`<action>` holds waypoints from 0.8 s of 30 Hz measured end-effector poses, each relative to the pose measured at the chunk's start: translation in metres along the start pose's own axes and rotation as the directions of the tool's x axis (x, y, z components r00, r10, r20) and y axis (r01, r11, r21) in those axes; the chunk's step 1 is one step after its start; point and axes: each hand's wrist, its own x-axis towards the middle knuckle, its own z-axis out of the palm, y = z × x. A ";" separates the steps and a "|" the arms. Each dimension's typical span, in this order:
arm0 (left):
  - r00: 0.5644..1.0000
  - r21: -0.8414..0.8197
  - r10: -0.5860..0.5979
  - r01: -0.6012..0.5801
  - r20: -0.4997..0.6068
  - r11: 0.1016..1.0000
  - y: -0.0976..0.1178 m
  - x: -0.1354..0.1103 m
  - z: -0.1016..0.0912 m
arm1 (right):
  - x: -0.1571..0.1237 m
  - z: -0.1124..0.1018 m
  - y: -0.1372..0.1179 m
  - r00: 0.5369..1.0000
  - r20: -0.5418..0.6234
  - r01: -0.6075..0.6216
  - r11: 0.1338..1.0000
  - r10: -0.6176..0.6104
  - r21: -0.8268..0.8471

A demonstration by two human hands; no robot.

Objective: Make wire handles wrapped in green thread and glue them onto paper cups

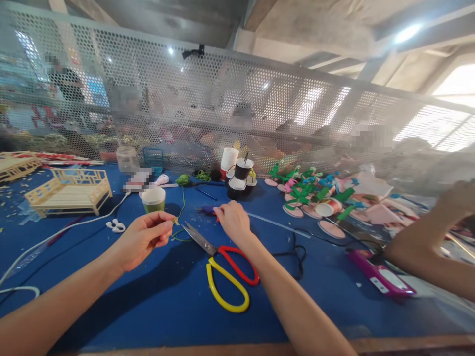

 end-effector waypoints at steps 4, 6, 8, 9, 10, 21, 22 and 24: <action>0.999 0.083 0.036 -0.037 0.012 0.996 -0.005 0.000 0.001 | -0.030 -0.002 -0.027 0.927 0.364 -0.121 0.845 -0.092 0.522; 0.998 0.136 0.058 -0.060 0.017 0.989 -0.006 -0.001 0.002 | -0.044 0.001 -0.035 0.882 0.448 -0.257 0.648 -0.147 0.717; 0.996 0.189 0.089 -0.091 0.017 0.978 -0.006 -0.002 0.003 | -0.053 0.006 -0.037 0.857 0.491 -0.365 0.488 -0.158 0.793; 0.994 0.215 0.105 -0.105 0.014 0.971 -0.006 -0.002 0.004 | -0.055 0.008 -0.037 0.847 0.509 -0.407 0.426 -0.155 0.808; 0.993 0.241 0.116 -0.116 0.012 0.964 -0.006 -0.003 0.005 | -0.057 0.011 -0.035 0.836 0.528 -0.445 0.375 -0.151 0.813; 0.978 0.347 0.205 -0.205 0.036 0.915 -0.010 -0.003 0.008 | -0.058 0.017 -0.024 0.743 0.657 -0.637 0.165 -0.127 0.753; 0.977 0.355 0.212 -0.211 0.036 0.911 -0.011 -0.003 0.008 | -0.058 0.017 -0.024 0.743 0.657 -0.639 0.160 -0.127 0.753; 0.974 0.379 0.224 -0.221 0.038 0.899 -0.011 -0.003 0.008 | -0.059 0.018 -0.024 0.743 0.657 -0.641 0.146 -0.132 0.754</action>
